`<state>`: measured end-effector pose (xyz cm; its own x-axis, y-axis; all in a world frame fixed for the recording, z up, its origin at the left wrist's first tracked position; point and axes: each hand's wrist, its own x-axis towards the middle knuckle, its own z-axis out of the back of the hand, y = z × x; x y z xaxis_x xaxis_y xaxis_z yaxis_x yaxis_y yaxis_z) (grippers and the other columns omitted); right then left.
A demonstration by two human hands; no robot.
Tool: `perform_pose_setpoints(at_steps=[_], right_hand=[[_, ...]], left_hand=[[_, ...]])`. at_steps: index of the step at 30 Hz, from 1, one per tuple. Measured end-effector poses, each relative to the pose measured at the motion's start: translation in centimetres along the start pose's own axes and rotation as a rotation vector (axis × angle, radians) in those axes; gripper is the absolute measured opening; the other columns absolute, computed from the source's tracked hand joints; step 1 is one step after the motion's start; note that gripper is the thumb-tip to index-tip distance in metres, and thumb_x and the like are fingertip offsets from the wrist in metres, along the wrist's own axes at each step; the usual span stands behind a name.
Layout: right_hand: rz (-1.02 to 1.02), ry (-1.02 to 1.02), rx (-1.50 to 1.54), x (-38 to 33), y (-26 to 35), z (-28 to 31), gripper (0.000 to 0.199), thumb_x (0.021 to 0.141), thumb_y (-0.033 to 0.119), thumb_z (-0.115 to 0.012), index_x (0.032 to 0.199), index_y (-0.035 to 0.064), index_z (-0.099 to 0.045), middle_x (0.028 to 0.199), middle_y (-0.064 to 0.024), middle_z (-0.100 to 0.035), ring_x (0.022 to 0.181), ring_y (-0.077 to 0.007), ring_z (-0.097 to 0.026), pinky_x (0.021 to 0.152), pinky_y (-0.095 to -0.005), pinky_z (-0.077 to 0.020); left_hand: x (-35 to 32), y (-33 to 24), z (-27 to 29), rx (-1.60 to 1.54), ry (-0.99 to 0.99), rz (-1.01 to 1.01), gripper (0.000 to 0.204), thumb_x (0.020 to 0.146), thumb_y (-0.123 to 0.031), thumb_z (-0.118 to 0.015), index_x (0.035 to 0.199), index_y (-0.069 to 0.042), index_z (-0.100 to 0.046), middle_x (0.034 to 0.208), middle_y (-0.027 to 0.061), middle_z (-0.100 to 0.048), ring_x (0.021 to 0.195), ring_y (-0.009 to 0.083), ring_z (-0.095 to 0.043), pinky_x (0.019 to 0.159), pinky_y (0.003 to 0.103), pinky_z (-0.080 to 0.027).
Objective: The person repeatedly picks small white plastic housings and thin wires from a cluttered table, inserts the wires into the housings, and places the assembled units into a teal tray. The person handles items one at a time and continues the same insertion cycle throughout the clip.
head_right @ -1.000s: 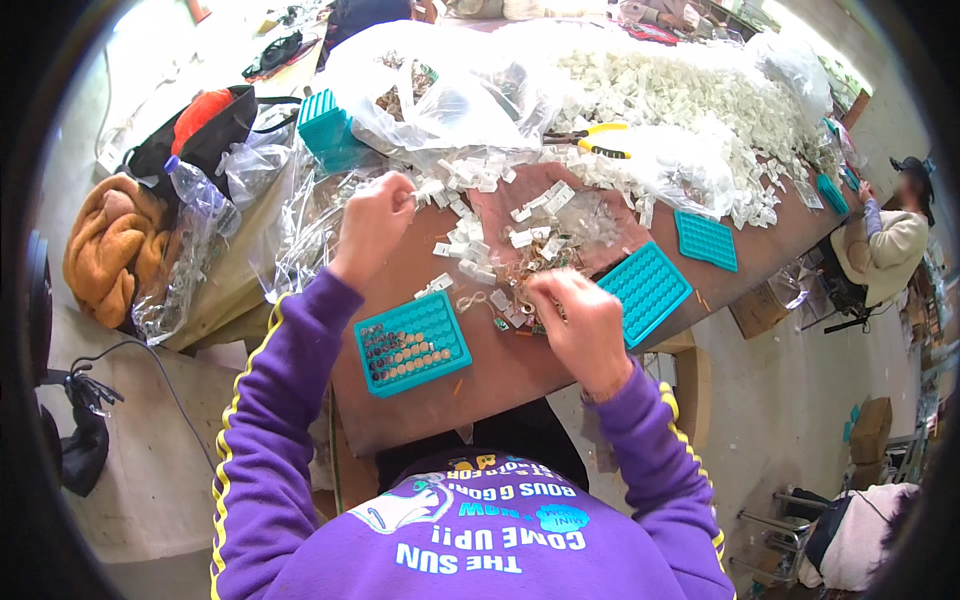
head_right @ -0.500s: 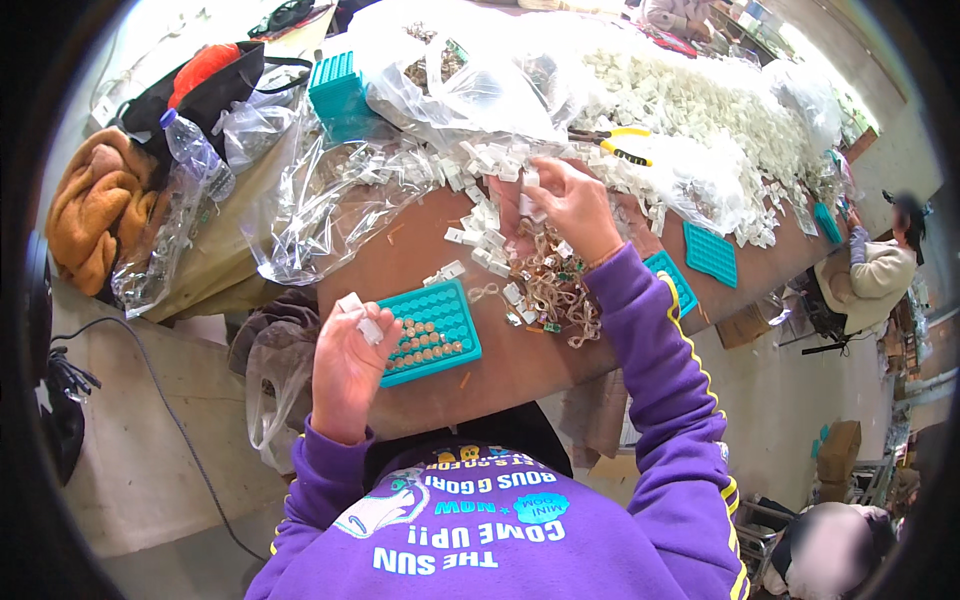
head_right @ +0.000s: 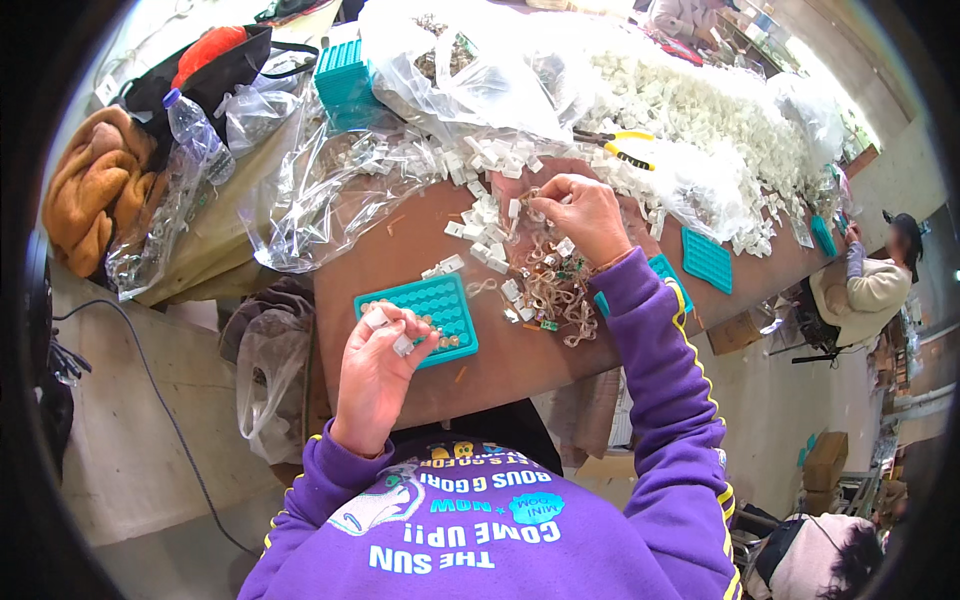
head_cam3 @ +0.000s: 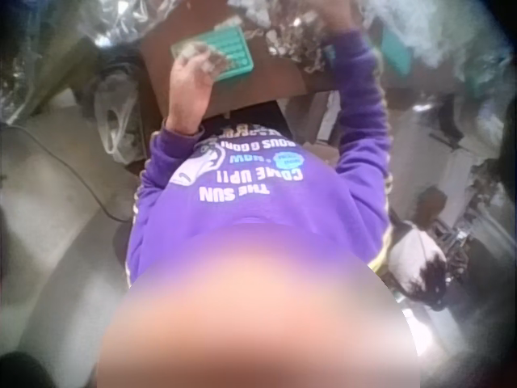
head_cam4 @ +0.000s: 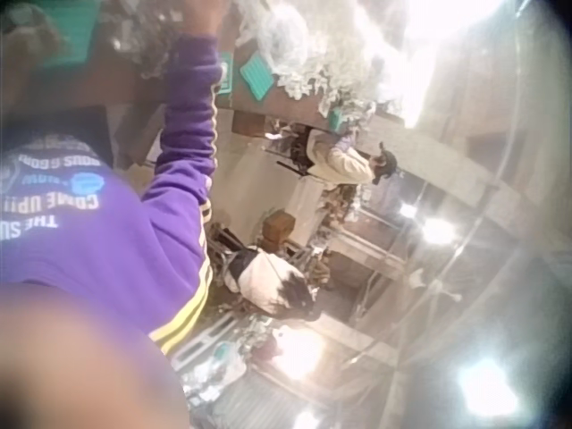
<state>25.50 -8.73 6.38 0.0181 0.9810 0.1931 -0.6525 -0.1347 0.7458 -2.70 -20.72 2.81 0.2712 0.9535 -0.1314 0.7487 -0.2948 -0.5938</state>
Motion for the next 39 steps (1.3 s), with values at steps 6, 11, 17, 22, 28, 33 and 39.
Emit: perform_pose_setpoints(at_steps=[6,11,17,22,28,33,39], right_hand=[[-0.034,0.184,0.522,-0.1,1.3,0.1,0.016,0.085,0.017,-0.072,0.094,0.0063,-0.063,0.085,0.0018,-0.067,0.075,-0.0036,-0.058,0.068,-0.0205,-0.0448],[-0.069,0.190,0.606,0.1,1.5,-1.4,0.015,0.085,0.011,-0.072,0.094,0.0031,-0.063,0.086,0.0015,-0.065,0.076,-0.0041,-0.058,0.072,-0.0212,-0.0460],[-0.103,0.414,0.783,-1.7,4.0,-1.5,0.017,0.091,0.015,-0.065,0.103,0.0033,-0.060,0.093,-0.0031,-0.065,0.088,-0.0129,-0.066,0.081,-0.0256,-0.0502],[-0.139,0.491,0.917,-3.5,5.7,-1.7,0.019,0.092,0.015,-0.065,0.107,0.0044,-0.061,0.095,-0.0010,-0.065,0.088,-0.0112,-0.067,0.072,-0.0200,-0.0489],[-0.241,0.398,0.969,-4.2,5.9,-2.2,0.017,0.093,0.018,-0.066,0.104,0.0063,-0.061,0.096,-0.0031,-0.068,0.091,-0.0136,-0.068,0.078,-0.0239,-0.0521],[-0.295,0.405,1.265,-5.5,6.4,-3.5,0.009,0.094,0.014,-0.063,0.097,0.0061,-0.059,0.097,-0.0079,-0.068,0.088,-0.0118,-0.066,0.077,-0.0235,-0.0522],[-0.344,0.387,1.457,-8.1,7.3,-5.6,0.008,0.096,0.013,-0.060,0.098,0.0053,-0.057,0.101,-0.0091,-0.067,0.093,-0.0158,-0.066,0.078,-0.0282,-0.0541]], left_hand=[[0.4,0.1,-0.9,0.048,-0.017,-0.016,0.006,0.094,-0.004,-0.052,0.098,-0.007,-0.056,0.095,0.0046,-0.059,0.095,0.0173,-0.061,0.092,0.041,-0.053],[0.8,-0.4,-1.0,0.122,-0.012,-0.034,0.008,0.095,-0.007,-0.054,0.102,-0.006,-0.057,0.095,0.0040,-0.059,0.087,0.0141,-0.060,0.083,0.034,-0.053],[4.1,-2.1,-2.2,0.493,-0.019,-0.154,0.027,0.095,-0.013,-0.059,0.119,0.001,-0.057,0.091,0.0014,-0.057,0.073,0.0059,-0.053,0.068,0.023,-0.046],[5.8,-2.3,-3.1,0.616,0.009,-0.259,0.037,0.096,-0.017,-0.061,0.126,0.004,-0.054,0.087,-0.0001,-0.060,0.069,0.0027,-0.049,0.063,0.019,-0.042],[4.9,-3.1,-1.9,0.618,-0.106,-0.304,0.029,0.096,-0.014,-0.062,0.119,0.002,-0.059,0.094,0.0033,-0.064,0.064,0.0021,-0.049,0.059,0.018,-0.041],[3.2,-2.8,-2.3,0.639,-0.034,-0.223,0.034,0.093,-0.015,-0.066,0.122,0.000,-0.059,0.103,0.0045,-0.064,0.065,0.0017,-0.050,0.060,0.016,-0.042],[1.5,-0.1,-2.8,1.034,0.028,-0.627,0.045,0.081,-0.005,-0.076,0.123,-0.005,-0.059,0.097,0.0031,-0.065,0.068,0.0028,-0.054,0.058,0.018,-0.043]])
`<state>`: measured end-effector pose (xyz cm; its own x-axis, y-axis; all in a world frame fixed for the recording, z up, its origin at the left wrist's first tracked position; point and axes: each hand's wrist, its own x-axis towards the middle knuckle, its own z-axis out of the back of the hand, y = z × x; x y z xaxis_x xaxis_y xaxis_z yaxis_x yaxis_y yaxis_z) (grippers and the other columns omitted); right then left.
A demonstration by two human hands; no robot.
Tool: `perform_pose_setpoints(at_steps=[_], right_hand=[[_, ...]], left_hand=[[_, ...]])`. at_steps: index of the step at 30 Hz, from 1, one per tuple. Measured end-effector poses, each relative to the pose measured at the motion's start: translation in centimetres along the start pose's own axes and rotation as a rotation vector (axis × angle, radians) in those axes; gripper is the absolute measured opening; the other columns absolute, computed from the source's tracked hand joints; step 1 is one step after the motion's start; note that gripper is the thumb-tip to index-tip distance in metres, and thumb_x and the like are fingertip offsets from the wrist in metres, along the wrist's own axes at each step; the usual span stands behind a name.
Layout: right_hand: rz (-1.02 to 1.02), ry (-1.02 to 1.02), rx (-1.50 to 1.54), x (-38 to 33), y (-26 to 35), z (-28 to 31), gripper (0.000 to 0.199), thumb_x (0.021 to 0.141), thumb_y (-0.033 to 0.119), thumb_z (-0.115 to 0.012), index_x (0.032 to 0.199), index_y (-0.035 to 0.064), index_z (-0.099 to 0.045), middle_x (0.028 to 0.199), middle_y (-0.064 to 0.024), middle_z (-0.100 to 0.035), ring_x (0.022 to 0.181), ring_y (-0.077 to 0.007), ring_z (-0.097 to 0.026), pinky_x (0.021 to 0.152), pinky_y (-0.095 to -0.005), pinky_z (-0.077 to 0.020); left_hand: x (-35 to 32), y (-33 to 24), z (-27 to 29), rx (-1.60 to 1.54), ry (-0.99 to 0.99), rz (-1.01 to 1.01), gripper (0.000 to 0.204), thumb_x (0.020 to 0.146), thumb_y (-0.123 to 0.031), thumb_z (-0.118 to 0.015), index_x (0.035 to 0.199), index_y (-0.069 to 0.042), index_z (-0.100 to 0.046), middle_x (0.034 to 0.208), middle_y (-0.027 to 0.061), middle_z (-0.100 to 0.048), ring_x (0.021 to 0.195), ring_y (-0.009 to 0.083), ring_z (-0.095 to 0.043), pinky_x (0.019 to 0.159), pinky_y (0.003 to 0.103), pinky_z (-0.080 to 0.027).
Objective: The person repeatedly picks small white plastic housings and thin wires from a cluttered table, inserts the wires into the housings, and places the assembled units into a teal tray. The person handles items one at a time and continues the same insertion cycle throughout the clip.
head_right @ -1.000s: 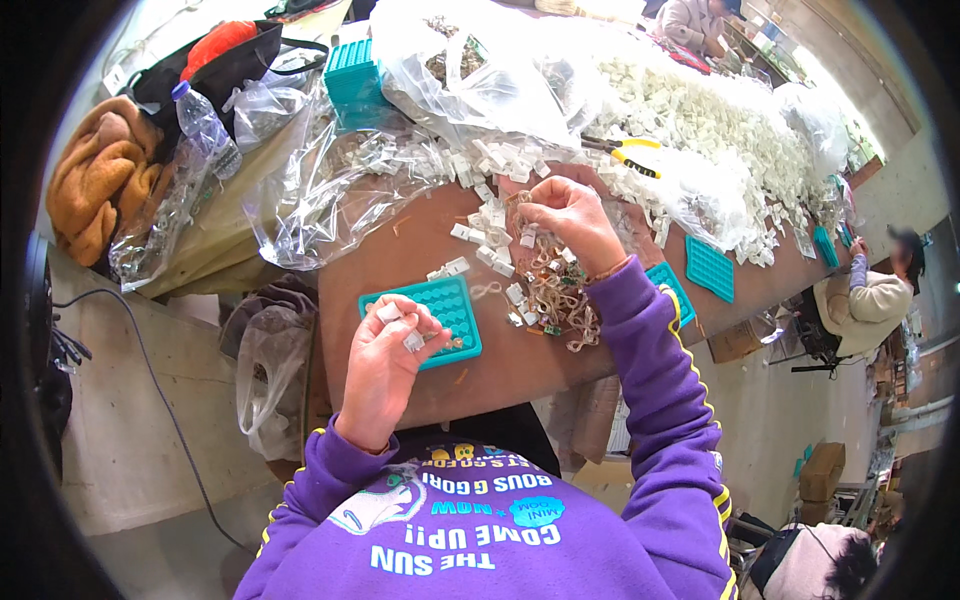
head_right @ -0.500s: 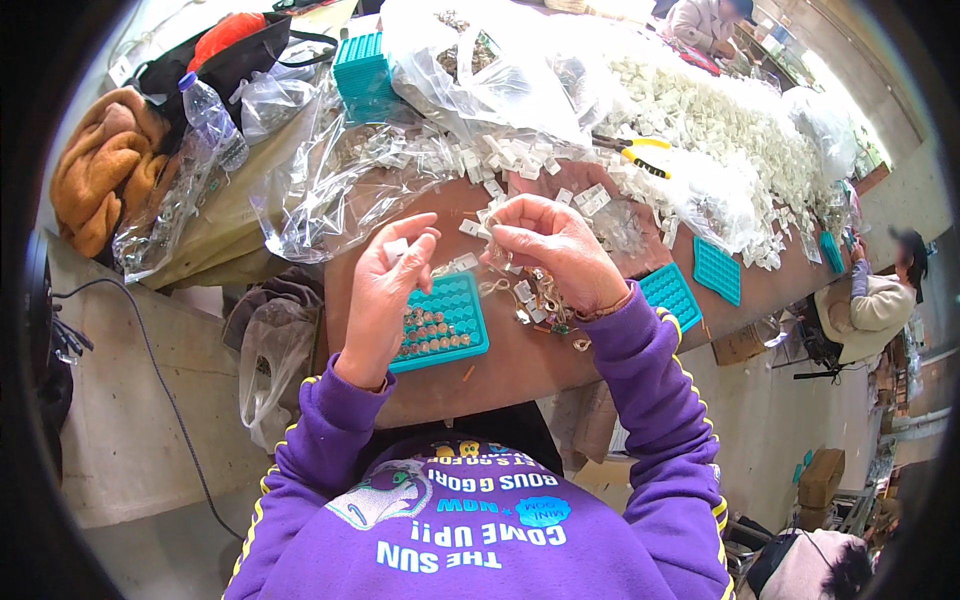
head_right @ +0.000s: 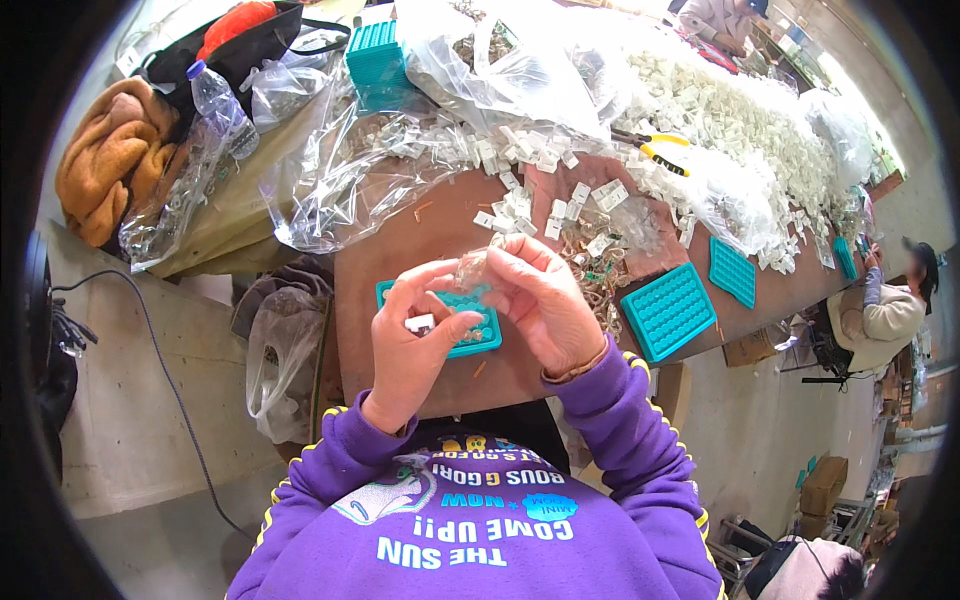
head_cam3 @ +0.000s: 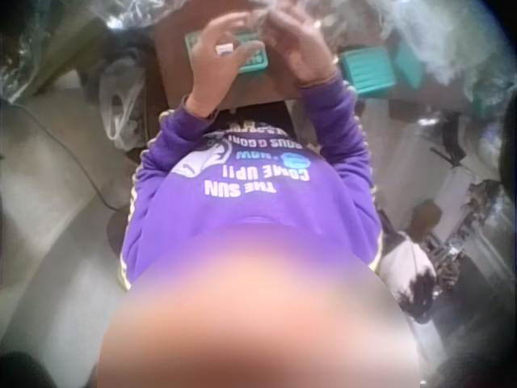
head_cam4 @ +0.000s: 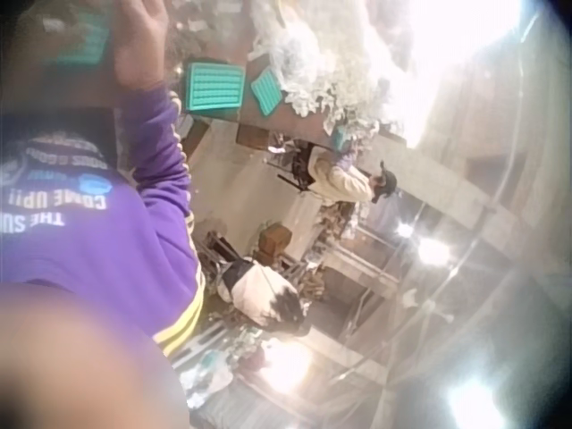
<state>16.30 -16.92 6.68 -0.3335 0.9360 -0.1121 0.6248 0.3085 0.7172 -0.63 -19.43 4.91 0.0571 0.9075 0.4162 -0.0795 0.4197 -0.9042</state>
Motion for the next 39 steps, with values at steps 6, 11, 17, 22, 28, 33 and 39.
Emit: perform_pose_setpoints(at_steps=[6,11,17,22,28,33,39], right_hand=[[-0.044,0.020,0.238,-0.7,-1.9,0.0,0.016,0.097,0.012,-0.057,0.109,0.0032,-0.053,0.097,-0.0068,-0.064,0.095,-0.0188,-0.066,0.084,-0.0342,-0.0568],[-0.104,0.044,0.282,-1.1,-2.5,-0.4,0.015,0.097,0.011,-0.057,0.109,0.0029,-0.054,0.096,-0.0077,-0.064,0.089,-0.0201,-0.068,0.085,-0.0385,-0.0579],[0.063,-0.050,-0.058,-1.7,-0.6,-1.0,0.015,0.095,0.007,-0.059,0.108,0.0010,-0.056,0.092,-0.0089,-0.066,0.084,-0.0180,-0.067,0.078,-0.0312,-0.0559],[0.240,-0.059,-0.261,-2.0,0.0,-1.7,0.014,0.093,0.003,-0.059,0.106,-0.0007,-0.057,0.091,-0.0076,-0.066,0.083,-0.0137,-0.065,0.077,-0.0271,-0.0522],[0.296,-0.024,-0.293,-2.0,0.1,-1.2,0.013,0.094,0.003,-0.056,0.106,-0.0003,-0.057,0.091,-0.0062,-0.063,0.084,-0.0134,-0.063,0.079,-0.0267,-0.0497],[0.324,-0.001,-0.255,-2.1,-0.4,-0.2,0.011,0.095,0.004,-0.056,0.105,0.0008,-0.057,0.094,-0.0065,-0.063,0.089,-0.0147,-0.063,0.081,-0.0288,-0.0505],[0.131,0.068,0.062,-2.2,-1.0,0.3,0.013,0.098,0.010,-0.050,0.109,0.0018,-0.051,0.111,-0.0132,-0.056,0.107,-0.0289,-0.062,0.087,-0.0476,-0.0565]], left_hand=[[0.2,0.8,1.0,-0.113,-0.071,0.066,0.024,0.078,0.002,-0.073,0.101,-0.002,-0.068,0.095,0.0038,-0.067,0.070,0.0066,-0.059,0.065,0.021,-0.047],[0.6,0.9,1.5,-0.311,-0.068,0.091,0.018,0.078,0.005,-0.071,0.095,-0.003,-0.068,0.092,0.0032,-0.068,0.071,0.0067,-0.060,0.068,0.021,-0.047],[0.8,0.9,1.7,-0.235,-0.033,0.128,0.014,0.077,-0.001,-0.076,0.085,-0.004,-0.065,0.084,0.0028,-0.067,0.069,0.0072,-0.060,0.064,0.022,-0.049],[1.0,1.3,1.9,0.159,0.010,-0.060,0.022,0.072,-0.009,-0.083,0.084,-0.007,-0.064,0.078,0.0042,-0.064,0.065,0.0119,-0.063,0.055,0.026,-0.051],[1.1,0.9,2.3,0.212,-0.001,-0.119,0.024,0.069,-0.007,-0.085,0.086,-0.007,-0.068,0.078,0.0044,-0.061,0.065,0.0130,-0.065,0.056,0.026,-0.051],[1.0,0.4,2.3,0.162,-0.009,-0.098,0.025,0.066,-0.006,-0.085,0.087,-0.007,-0.072,0.080,0.0036,-0.060,0.067,0.0116,-0.065,0.057,0.026,-0.051],[0.8,0.4,2.3,0.241,-0.038,-0.198,0.027,0.065,-0.009,-0.086,0.088,-0.008,-0.072,0.080,0.0043,-0.058,0.066,0.0147,-0.063,0.057,0.026,-0.052]])
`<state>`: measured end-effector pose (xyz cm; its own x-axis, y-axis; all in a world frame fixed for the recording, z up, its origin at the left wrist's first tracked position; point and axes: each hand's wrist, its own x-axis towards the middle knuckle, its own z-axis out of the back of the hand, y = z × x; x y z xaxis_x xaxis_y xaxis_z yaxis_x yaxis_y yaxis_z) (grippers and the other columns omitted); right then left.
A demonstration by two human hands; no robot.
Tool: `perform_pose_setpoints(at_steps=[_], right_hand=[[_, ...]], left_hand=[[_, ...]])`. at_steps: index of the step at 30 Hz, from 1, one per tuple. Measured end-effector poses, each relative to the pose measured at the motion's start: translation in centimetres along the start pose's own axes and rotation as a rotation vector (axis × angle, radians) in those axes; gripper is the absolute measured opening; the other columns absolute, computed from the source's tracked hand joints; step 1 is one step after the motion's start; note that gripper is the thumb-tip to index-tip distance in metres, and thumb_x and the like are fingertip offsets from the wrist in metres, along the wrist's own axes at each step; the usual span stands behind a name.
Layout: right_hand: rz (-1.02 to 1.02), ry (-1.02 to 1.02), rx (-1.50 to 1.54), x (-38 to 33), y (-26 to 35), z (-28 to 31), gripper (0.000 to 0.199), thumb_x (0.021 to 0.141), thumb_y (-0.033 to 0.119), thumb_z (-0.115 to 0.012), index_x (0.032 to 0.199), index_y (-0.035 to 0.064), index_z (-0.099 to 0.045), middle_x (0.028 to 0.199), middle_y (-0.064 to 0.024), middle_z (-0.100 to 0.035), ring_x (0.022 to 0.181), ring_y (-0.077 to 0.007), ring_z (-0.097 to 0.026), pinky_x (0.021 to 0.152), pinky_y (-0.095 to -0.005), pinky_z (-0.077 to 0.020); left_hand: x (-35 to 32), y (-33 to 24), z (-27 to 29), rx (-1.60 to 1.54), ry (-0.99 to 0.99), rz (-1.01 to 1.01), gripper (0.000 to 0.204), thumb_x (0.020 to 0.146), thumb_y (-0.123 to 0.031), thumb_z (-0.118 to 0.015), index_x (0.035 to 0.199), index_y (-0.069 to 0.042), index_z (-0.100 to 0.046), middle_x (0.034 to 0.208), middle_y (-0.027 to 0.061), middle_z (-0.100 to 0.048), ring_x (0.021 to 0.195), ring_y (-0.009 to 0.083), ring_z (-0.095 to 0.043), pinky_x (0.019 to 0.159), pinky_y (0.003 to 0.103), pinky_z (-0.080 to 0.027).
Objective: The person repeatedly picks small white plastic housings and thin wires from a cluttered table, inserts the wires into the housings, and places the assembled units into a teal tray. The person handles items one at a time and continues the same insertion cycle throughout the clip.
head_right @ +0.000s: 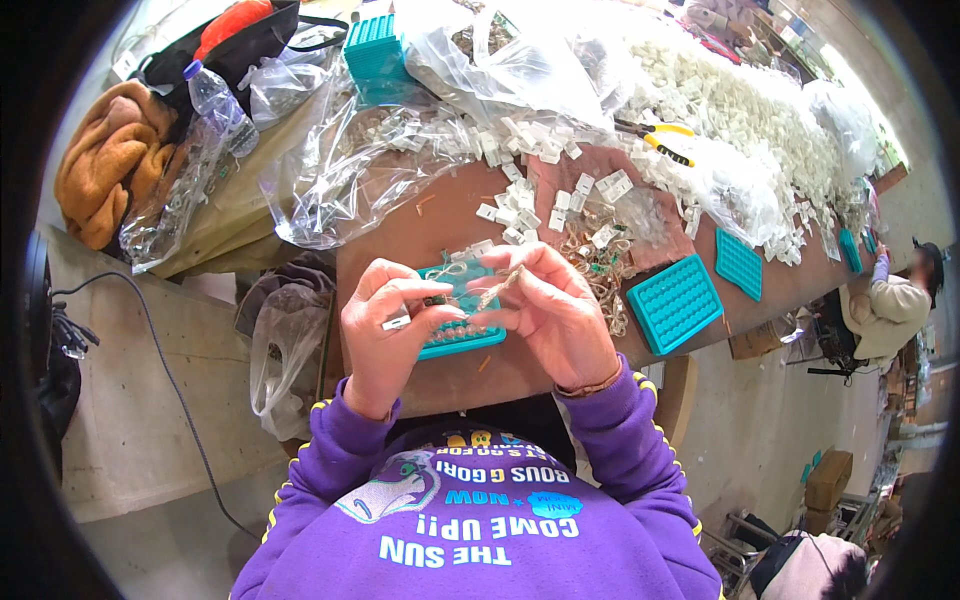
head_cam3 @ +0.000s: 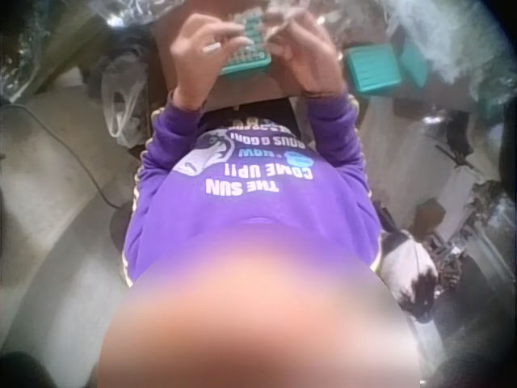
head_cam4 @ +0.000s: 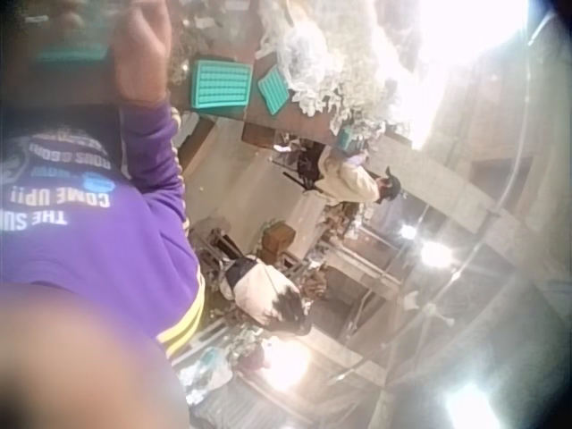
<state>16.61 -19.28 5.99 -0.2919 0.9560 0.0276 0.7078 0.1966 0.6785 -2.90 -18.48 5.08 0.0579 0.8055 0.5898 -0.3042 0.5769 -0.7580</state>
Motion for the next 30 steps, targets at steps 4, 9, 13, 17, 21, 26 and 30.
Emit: perform_pose_setpoints(at_steps=[4,9,13,17,21,26,30], right_hand=[[-0.107,0.093,0.342,0.2,-0.6,0.4,0.015,0.102,0.013,-0.044,0.114,0.0036,-0.047,0.105,-0.0118,-0.056,0.107,-0.0289,-0.062,0.088,-0.0492,-0.0568],[-0.084,0.063,0.203,0.2,-0.8,0.6,0.014,0.102,0.013,-0.045,0.112,0.0040,-0.049,0.097,-0.0101,-0.057,0.091,-0.0241,-0.065,0.081,-0.0414,-0.0586],[-0.037,-0.013,0.094,-0.1,-0.6,0.4,0.014,0.102,0.012,-0.046,0.111,0.0029,-0.051,0.094,-0.0094,-0.057,0.082,-0.0215,-0.064,0.076,-0.0351,-0.0577],[-0.017,-0.008,0.126,-0.4,-0.7,0.2,0.014,0.101,0.010,-0.046,0.112,0.0023,-0.051,0.093,-0.0094,-0.057,0.081,-0.0218,-0.063,0.076,-0.0347,-0.0558],[0.017,0.062,0.189,-0.5,-1.0,0.4,0.016,0.099,0.009,-0.046,0.112,0.0016,-0.051,0.093,-0.0096,-0.056,0.081,-0.0223,-0.063,0.077,-0.0369,-0.0542],[0.052,0.072,0.110,-0.9,-0.7,0.0,0.023,0.098,0.012,-0.048,0.117,0.0002,-0.051,0.098,-0.0119,-0.058,0.088,-0.0229,-0.064,0.085,-0.0358,-0.0514],[0.143,-0.081,-0.356,-1.5,0.0,-1.0,0.029,0.093,0.015,-0.056,0.118,-0.0010,-0.053,0.109,-0.0133,-0.058,0.098,-0.0229,-0.063,0.090,-0.0367,-0.0500]], left_hand=[[-0.2,0.1,-0.3,0.009,-0.024,-0.047,0.027,0.065,-0.011,-0.086,0.087,-0.009,-0.071,0.081,0.0047,-0.060,0.067,0.0173,-0.063,0.057,0.027,-0.052],[-0.3,0.0,-0.1,-0.016,0.040,-0.010,0.025,0.066,-0.010,-0.085,0.086,-0.008,-0.070,0.086,0.0067,-0.066,0.068,0.0170,-0.063,0.057,0.028,-0.052],[-0.3,-0.5,0.1,-0.189,0.112,0.223,0.020,0.071,-0.004,-0.081,0.090,-0.006,-0.071,0.088,0.0067,-0.066,0.071,0.0138,-0.064,0.060,0.025,-0.052],[-0.4,-1.1,0.4,-0.478,0.082,0.533,0.019,0.076,0.001,-0.075,0.093,-0.006,-0.073,0.090,0.0056,-0.066,0.076,0.0107,-0.063,0.065,0.024,-0.050],[-0.3,-1.0,0.3,-0.369,0.026,0.387,0.015,0.079,0.000,-0.074,0.093,-0.004,-0.074,0.092,0.0034,-0.066,0.078,0.0083,-0.062,0.065,0.024,-0.050],[-0.5,-1.0,0.2,-0.357,0.034,0.351,0.011,0.081,-0.002,-0.073,0.092,-0.003,-0.073,0.089,0.0004,-0.065,0.079,0.0056,-0.060,0.065,0.021,-0.049],[-0.7,-1.3,-0.2,-0.612,0.059,0.574,0.009,0.082,-0.001,-0.072,0.092,-0.003,-0.072,0.085,-0.0012,-0.064,0.076,0.0039,-0.058,0.064,0.020,-0.046]])
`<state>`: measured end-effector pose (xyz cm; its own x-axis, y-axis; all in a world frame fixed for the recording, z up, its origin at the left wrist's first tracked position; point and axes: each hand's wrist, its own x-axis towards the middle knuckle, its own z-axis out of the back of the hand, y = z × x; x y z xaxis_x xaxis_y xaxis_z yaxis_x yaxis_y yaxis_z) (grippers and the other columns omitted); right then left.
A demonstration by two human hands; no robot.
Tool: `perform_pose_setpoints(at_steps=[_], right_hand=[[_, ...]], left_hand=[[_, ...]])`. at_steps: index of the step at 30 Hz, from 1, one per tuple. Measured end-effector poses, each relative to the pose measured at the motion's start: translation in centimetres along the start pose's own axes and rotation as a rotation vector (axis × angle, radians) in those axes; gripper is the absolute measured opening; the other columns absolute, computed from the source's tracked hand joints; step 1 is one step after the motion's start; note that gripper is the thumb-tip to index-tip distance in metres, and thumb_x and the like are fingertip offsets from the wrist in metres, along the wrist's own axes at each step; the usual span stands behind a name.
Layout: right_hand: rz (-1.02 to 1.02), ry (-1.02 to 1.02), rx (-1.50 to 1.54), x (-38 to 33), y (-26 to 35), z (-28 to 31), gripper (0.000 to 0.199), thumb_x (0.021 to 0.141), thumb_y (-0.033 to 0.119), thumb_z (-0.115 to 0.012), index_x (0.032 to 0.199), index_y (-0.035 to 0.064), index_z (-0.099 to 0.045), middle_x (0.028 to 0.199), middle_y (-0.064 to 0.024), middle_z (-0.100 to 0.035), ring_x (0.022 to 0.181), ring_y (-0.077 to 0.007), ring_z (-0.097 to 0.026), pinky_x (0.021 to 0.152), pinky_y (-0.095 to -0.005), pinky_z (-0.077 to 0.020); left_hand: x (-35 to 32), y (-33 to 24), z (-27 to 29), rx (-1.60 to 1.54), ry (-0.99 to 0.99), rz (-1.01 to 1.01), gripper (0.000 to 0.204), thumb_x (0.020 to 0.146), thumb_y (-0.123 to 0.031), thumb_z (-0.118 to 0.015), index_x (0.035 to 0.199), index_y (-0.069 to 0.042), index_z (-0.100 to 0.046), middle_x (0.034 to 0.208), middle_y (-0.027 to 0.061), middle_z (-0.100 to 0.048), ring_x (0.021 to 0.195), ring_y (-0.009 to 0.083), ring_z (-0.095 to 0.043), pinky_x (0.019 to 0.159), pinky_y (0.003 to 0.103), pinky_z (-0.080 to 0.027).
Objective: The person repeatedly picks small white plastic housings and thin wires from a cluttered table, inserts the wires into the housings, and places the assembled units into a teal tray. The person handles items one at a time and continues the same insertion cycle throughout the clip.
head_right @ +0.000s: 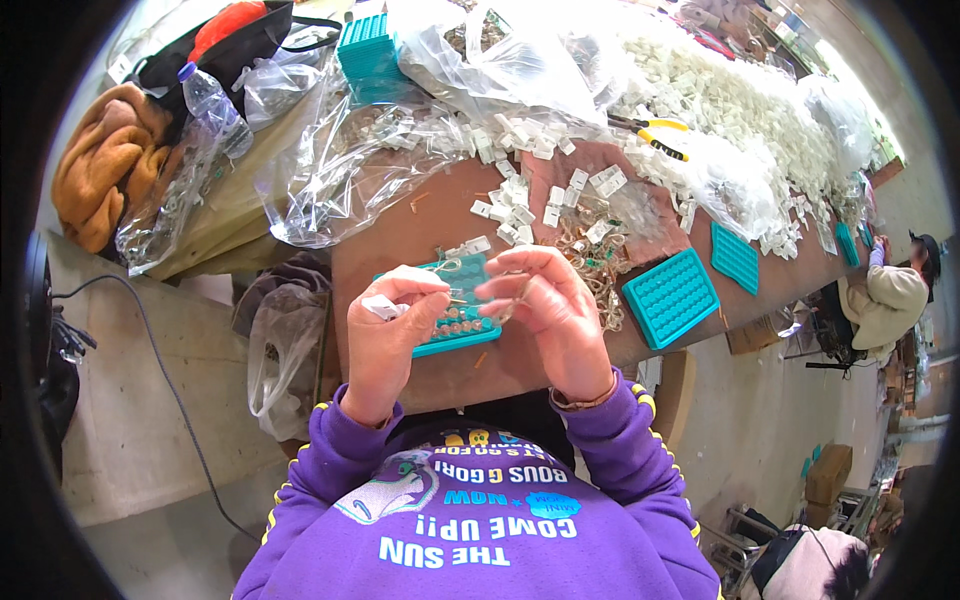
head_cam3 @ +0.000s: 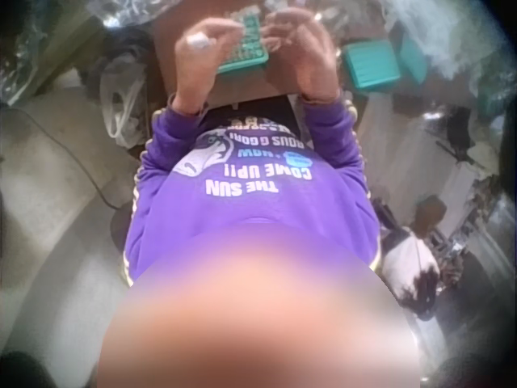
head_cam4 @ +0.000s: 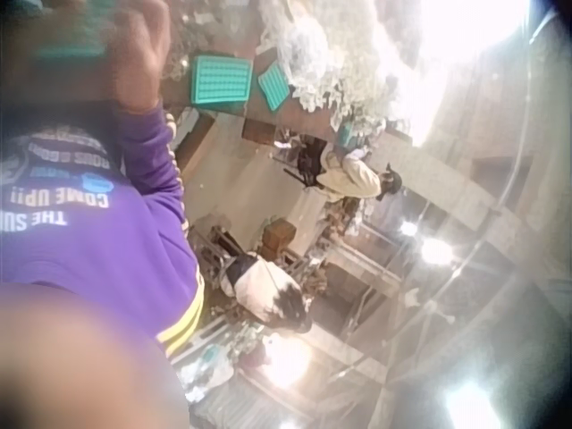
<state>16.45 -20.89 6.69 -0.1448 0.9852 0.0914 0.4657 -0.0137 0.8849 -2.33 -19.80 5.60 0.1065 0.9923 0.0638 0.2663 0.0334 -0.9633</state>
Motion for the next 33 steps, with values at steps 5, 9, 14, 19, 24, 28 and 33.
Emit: perform_pose_setpoints(at_steps=[5,9,14,19,24,28,33], right_hand=[[0.424,0.115,-1.115,0.3,0.4,-0.5,0.021,0.080,0.001,-0.073,0.099,-0.0025,-0.064,0.098,-0.0083,-0.067,0.093,-0.0154,-0.064,0.083,-0.0293,-0.0506],[0.253,0.009,-0.943,0.0,-0.9,-1.3,0.016,0.078,0.003,-0.075,0.092,0.0023,-0.067,0.079,-0.0050,-0.065,0.064,-0.0096,-0.059,0.058,-0.0241,-0.0468],[0.275,-0.039,-0.861,0.0,-1.2,-1.3,0.009,0.081,0.001,-0.072,0.089,0.0011,-0.068,0.077,-0.0050,-0.066,0.064,-0.0085,-0.059,0.056,-0.0238,-0.0466],[0.264,-0.028,-0.823,-0.1,-1.3,-1.4,0.008,0.082,-0.001,-0.070,0.089,-0.0004,-0.067,0.078,-0.0053,-0.067,0.067,-0.0075,-0.060,0.057,-0.0233,-0.0479],[0.226,-0.042,-0.755,-0.1,-1.5,-1.6,0.007,0.083,-0.001,-0.070,0.089,-0.0015,-0.067,0.079,-0.0053,-0.067,0.069,-0.0071,-0.060,0.058,-0.0227,-0.0486],[0.201,-0.054,-0.718,-0.1,-1.5,-1.5,0.006,0.084,0.000,-0.069,0.090,-0.0016,-0.068,0.079,-0.0052,-0.068,0.069,-0.0072,-0.061,0.059,-0.0223,-0.0492],[0.136,-0.019,-0.632,-0.1,-1.5,-1.4,0.008,0.089,0.002,-0.065,0.094,-0.0033,-0.067,0.082,-0.0075,-0.070,0.073,-0.0079,-0.065,0.063,-0.0222,-0.0523]], left_hand=[[0.0,0.2,-0.2,-0.018,0.002,0.040,0.009,0.084,-0.002,-0.071,0.093,-0.002,-0.071,0.086,-0.0019,-0.064,0.073,0.0034,-0.056,0.061,0.018,-0.045],[-0.2,0.4,-0.3,-0.126,-0.009,0.096,0.010,0.085,-0.004,-0.071,0.094,-0.002,-0.071,0.085,-0.0023,-0.064,0.072,0.0031,-0.055,0.060,0.018,-0.044],[-0.3,0.6,-0.2,-0.077,-0.037,0.052,0.014,0.085,-0.003,-0.071,0.099,-0.002,-0.071,0.091,0.0002,-0.064,0.071,0.0040,-0.055,0.059,0.019,-0.044],[-0.2,1.2,0.0,0.033,-0.012,-0.114,0.019,0.084,-0.001,-0.071,0.103,-0.001,-0.072,0.101,0.0041,-0.062,0.071,0.0057,-0.056,0.060,0.021,-0.046],[-0.3,1.3,-0.1,0.007,-0.005,-0.119,0.019,0.084,0.000,-0.071,0.103,-0.001,-0.072,0.101,0.0040,-0.063,0.073,0.0063,-0.057,0.061,0.021,-0.047],[-0.5,0.9,-0.5,0.008,-0.009,-0.077,0.020,0.083,0.000,-0.071,0.103,-0.001,-0.072,0.102,0.0047,-0.063,0.073,0.0065,-0.058,0.062,0.021,-0.047],[-0.1,0.9,-0.2,0.060,-0.018,-0.078,0.019,0.082,0.000,-0.072,0.101,0.000,-0.071,0.099,0.0051,-0.064,0.074,0.0071,-0.059,0.063,0.021,-0.047]])
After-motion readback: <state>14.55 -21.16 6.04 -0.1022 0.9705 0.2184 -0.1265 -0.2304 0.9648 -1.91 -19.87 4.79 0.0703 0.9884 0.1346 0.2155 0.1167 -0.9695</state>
